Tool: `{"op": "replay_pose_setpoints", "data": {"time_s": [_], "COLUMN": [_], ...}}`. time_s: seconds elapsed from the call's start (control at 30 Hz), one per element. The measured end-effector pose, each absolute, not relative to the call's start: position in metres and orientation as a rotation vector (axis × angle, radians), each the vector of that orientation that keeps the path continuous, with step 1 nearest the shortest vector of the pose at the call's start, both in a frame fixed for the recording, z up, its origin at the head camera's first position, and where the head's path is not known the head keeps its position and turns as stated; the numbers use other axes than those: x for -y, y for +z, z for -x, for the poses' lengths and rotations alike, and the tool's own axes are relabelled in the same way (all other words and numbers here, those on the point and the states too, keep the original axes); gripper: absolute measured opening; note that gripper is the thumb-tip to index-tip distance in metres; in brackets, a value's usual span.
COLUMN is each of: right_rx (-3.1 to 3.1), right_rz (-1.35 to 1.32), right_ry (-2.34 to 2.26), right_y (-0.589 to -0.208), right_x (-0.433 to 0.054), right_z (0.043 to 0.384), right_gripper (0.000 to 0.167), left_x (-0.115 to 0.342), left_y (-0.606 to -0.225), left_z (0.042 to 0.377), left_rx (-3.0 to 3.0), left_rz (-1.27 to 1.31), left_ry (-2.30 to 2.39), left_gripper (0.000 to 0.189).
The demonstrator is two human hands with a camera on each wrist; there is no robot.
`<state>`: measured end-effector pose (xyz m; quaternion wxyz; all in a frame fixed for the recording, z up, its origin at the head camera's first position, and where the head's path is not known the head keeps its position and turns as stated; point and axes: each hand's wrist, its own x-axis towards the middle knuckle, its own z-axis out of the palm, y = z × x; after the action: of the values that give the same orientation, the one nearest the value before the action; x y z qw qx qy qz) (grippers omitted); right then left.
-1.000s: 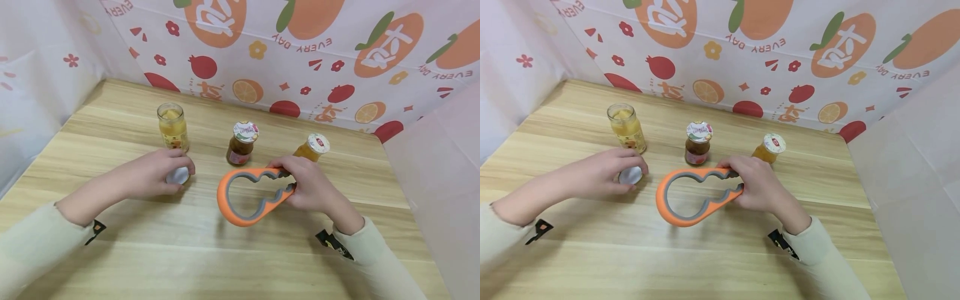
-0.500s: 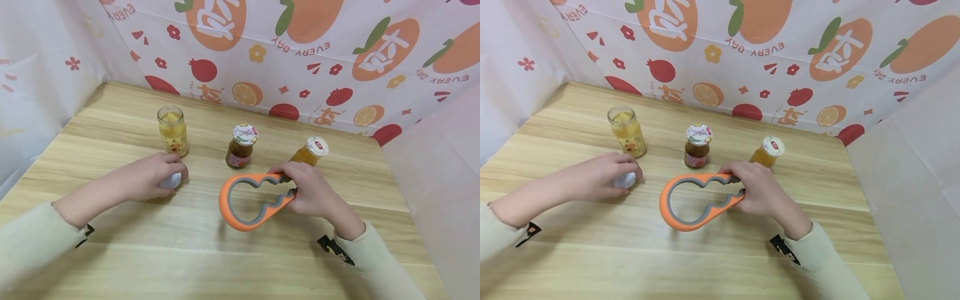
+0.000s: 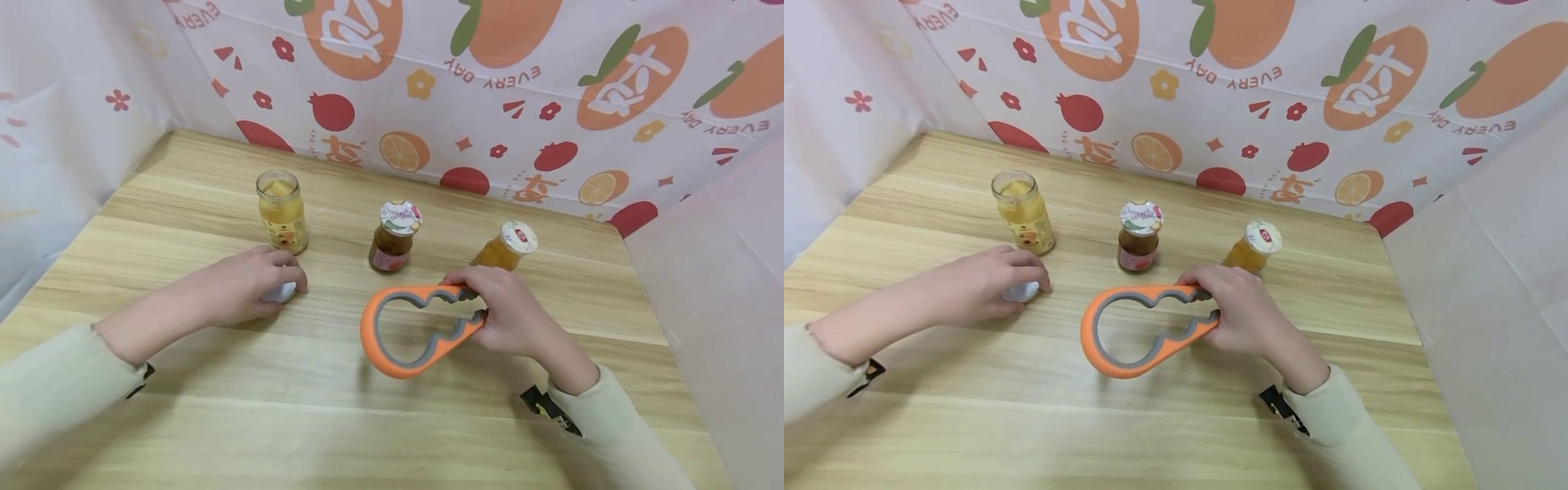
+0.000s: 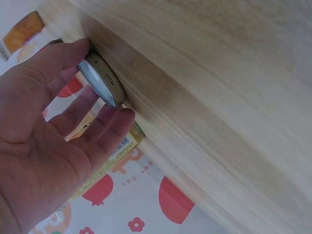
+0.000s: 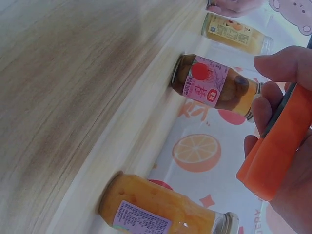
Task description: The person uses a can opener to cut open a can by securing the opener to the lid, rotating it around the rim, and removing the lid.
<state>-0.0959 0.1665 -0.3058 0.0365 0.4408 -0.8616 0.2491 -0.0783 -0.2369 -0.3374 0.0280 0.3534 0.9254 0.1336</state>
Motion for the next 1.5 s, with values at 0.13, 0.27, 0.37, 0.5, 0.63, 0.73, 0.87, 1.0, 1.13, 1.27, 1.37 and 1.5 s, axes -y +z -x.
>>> {"op": "replay_pose_setpoints", "data": {"time_s": [0.13,0.27,0.37,0.5,0.63,0.73,0.87,1.0,1.13,1.27,1.37,1.5], "right_rx": [2.659,2.67,2.667,2.656,2.643,2.641,2.652,2.658,2.653,2.637,2.625,2.618], "right_rz": [-1.347,-1.343,-1.347,-1.354,-1.352,-1.354,-1.348,-1.321,-1.312,-1.317,-1.316,-1.322], "right_ry": [0.747,0.743,0.751,0.748,0.747,0.747,0.748,0.736,0.72,0.727,0.733,0.74], "right_y": [-0.306,-0.306,-0.307,-0.309,-0.308,-0.307,-0.306,-0.306,-0.307,-0.306,-0.306,-0.305], "right_x": [-0.166,-0.167,-0.166,-0.165,-0.165,-0.165,-0.165,-0.167,-0.168,-0.167,-0.167,-0.165], "right_z": [0.096,0.097,0.097,0.098,0.098,0.098,0.099,0.098,0.098,0.097,0.096,0.096], "right_gripper": [0.054,0.053,0.053,0.053,0.054,0.054,0.055,0.057,0.058,0.058,0.058,0.058], "left_x": [0.238,0.238,0.239,0.239,0.235,0.23,0.221,0.207,0.19,0.174,0.163,0.15], "left_y": [-0.337,-0.337,-0.338,-0.337,-0.334,-0.329,-0.321,-0.314,-0.309,-0.307,-0.309,-0.314], "left_z": [0.078,0.079,0.08,0.079,0.076,0.073,0.071,0.073,0.074,0.079,0.087,0.097], "left_rx": [-2.866,-2.872,-2.87,-2.875,-2.873,-2.878,-2.888,-2.865,-2.76,-2.533,-2.409,-2.259], "left_rz": [-1.08,-1.079,-1.08,-1.057,-1.074,-1.105,-1.104,-1.058,-0.836,-0.577,-0.423,-0.246], "left_ry": [0.379,0.362,0.351,0.339,0.354,0.376,0.475,0.713,1.122,1.507,1.641,1.741], "left_gripper": [0.038,0.038,0.036,0.036,0.037,0.039,0.042,0.044,0.054,0.067,0.08,0.094]}}
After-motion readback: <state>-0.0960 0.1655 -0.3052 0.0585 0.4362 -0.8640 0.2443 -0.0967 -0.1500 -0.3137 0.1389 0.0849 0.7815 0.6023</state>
